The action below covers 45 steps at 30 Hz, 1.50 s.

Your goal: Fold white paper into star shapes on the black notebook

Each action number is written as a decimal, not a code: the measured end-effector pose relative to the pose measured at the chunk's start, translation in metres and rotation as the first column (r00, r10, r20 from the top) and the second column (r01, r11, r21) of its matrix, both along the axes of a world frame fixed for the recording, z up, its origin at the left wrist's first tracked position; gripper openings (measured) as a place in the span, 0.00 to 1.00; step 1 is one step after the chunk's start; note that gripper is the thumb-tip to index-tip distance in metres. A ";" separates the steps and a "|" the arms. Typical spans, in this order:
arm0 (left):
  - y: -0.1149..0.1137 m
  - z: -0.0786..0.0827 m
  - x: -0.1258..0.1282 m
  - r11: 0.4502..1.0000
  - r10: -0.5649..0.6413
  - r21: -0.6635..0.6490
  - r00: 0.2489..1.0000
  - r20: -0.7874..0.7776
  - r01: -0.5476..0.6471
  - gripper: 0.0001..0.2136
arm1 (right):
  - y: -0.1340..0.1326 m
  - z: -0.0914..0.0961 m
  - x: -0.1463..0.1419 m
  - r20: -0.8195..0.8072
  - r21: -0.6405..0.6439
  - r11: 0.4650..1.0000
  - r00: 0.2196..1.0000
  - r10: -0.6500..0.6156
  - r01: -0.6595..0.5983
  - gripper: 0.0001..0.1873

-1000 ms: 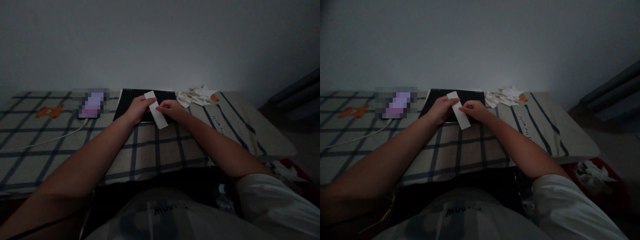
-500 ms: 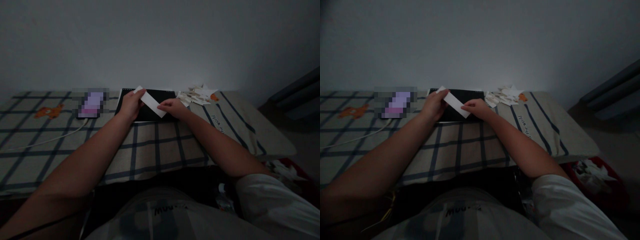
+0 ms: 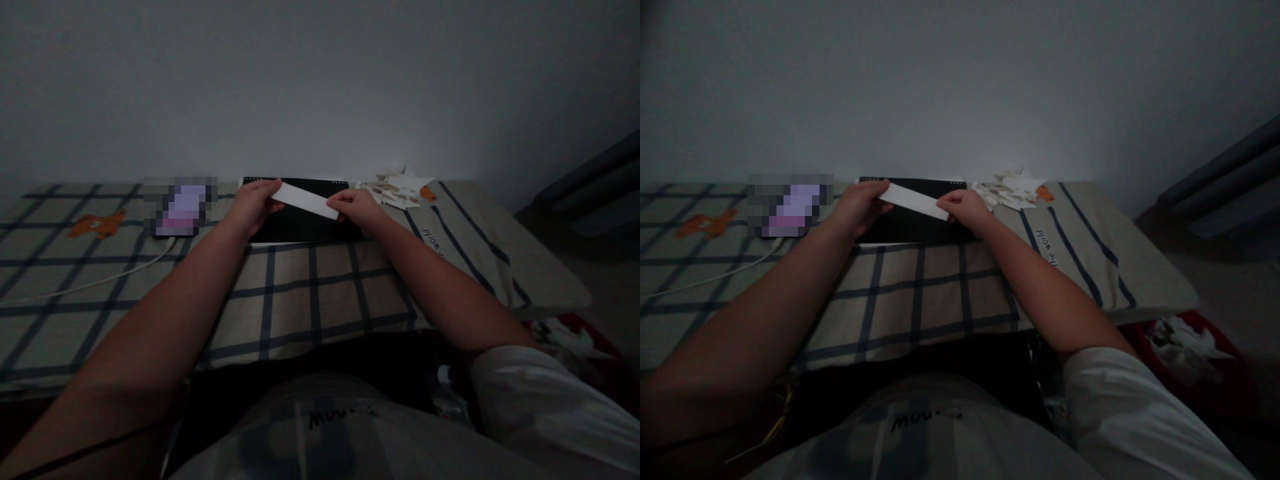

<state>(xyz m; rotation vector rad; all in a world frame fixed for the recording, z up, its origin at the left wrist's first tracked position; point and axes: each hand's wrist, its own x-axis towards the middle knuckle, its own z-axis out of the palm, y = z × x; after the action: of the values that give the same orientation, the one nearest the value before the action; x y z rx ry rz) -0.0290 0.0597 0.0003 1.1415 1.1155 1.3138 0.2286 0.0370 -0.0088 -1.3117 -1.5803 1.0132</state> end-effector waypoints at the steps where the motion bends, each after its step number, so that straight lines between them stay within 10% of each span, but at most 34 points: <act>1: 0.000 0.000 0.001 1.000 0.014 -0.010 1.000 0.006 -0.014 0.09 | 0.000 0.000 0.000 -0.009 -0.004 1.000 1.000 0.002 -0.002 0.03; 8: -0.001 -0.006 -0.003 0.958 0.217 0.260 0.901 -0.375 -0.123 0.05 | 0.002 0.002 0.004 -0.020 -0.035 0.999 0.999 0.025 -0.025 0.03; 14: -0.011 -0.007 0.003 0.849 0.296 0.493 0.602 -0.742 0.191 0.16 | 0.001 -0.002 0.002 0.188 0.077 0.997 0.982 -0.005 -0.010 0.08; 19: -0.035 -0.004 0.027 0.834 0.157 0.305 0.332 -0.930 0.460 0.15 | 0.004 -0.008 0.002 0.371 0.212 0.975 0.929 -0.015 -0.069 0.11; 27: -0.038 -0.011 0.030 0.851 0.042 0.146 0.211 -0.977 0.505 0.26 | 0.012 -0.020 0.009 0.566 0.392 0.860 0.823 0.055 -0.327 0.13; 34: -0.049 0.004 0.034 0.851 -0.005 -0.076 -0.136 -0.991 0.520 0.34 | 0.014 -0.023 0.012 0.722 0.365 0.765 0.680 0.126 -0.530 0.15; 45: -0.044 0.002 0.031 0.935 0.016 -0.031 -0.127 -0.992 0.353 0.34 | 0.003 -0.016 0.006 0.716 0.397 0.678 0.671 0.193 -0.619 0.15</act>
<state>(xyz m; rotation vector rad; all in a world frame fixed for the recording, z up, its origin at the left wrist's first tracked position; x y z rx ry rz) 0.0017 0.0162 0.0026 2.6236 1.7245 -0.0168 0.2345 0.0402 -0.0248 -0.8174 -2.5654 0.1869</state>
